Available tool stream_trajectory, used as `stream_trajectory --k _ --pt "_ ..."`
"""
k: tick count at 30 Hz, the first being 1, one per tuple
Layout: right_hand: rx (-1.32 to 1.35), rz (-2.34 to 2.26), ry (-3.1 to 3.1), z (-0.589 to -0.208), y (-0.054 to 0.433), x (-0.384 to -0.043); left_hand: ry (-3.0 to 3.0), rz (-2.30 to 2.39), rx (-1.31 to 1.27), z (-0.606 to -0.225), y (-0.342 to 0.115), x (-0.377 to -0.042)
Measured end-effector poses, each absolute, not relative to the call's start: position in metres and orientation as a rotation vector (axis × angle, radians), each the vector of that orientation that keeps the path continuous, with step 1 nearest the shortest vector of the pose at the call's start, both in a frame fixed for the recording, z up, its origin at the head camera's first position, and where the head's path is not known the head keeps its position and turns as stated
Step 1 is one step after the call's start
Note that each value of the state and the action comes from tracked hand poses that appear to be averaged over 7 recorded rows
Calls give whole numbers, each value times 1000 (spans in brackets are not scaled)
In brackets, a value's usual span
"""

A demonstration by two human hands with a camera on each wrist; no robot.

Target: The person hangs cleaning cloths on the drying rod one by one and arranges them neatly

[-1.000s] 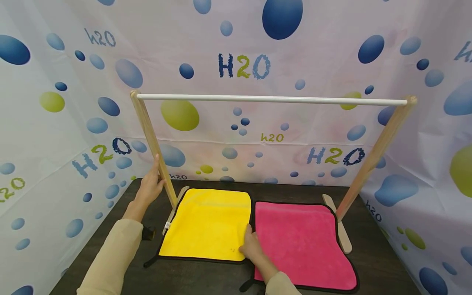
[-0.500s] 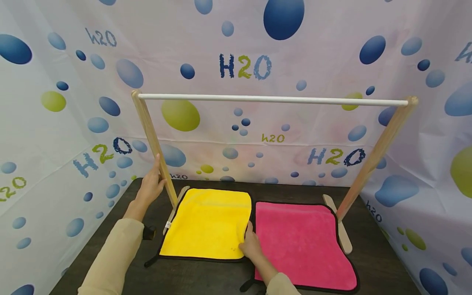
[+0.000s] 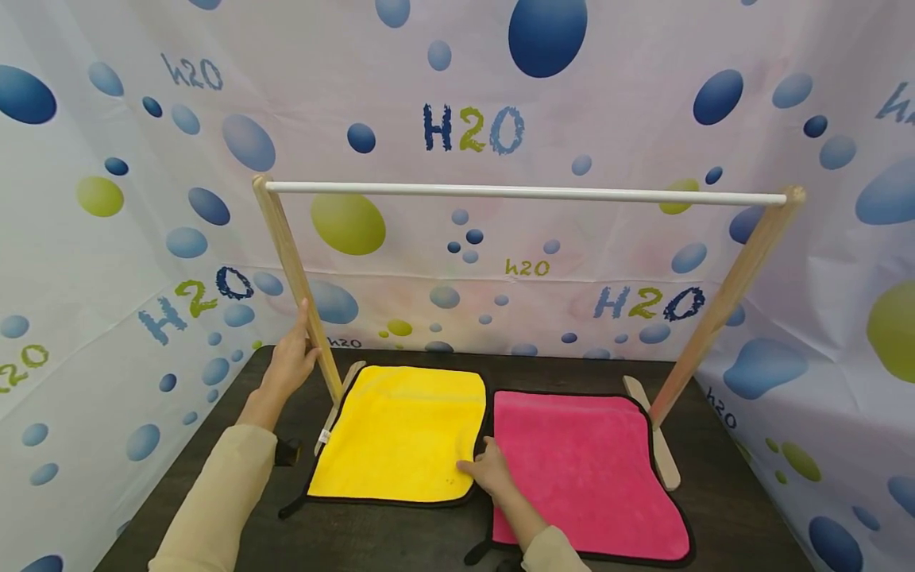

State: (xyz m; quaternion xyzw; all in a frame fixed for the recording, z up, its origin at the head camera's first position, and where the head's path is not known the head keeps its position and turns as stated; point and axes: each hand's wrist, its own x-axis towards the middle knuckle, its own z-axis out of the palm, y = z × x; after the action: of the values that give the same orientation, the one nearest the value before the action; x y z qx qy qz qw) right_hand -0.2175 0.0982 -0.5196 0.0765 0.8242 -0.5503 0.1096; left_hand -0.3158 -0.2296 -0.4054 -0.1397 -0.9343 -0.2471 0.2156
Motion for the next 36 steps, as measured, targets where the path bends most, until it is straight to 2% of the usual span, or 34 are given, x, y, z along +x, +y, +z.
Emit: stream_trajectory --k 16,26,36 --pt "386 -1879 1977 -513 103 -217 -2632 -726 -336 -405 -229 -314" --pt "238 -1924 2001 -509 98 -217 -2614 -709 -349 -405 -230 -314" --pt "-39 -2092 1890 -492 93 -223 -2579 -723 -386 -407 -231 -315"
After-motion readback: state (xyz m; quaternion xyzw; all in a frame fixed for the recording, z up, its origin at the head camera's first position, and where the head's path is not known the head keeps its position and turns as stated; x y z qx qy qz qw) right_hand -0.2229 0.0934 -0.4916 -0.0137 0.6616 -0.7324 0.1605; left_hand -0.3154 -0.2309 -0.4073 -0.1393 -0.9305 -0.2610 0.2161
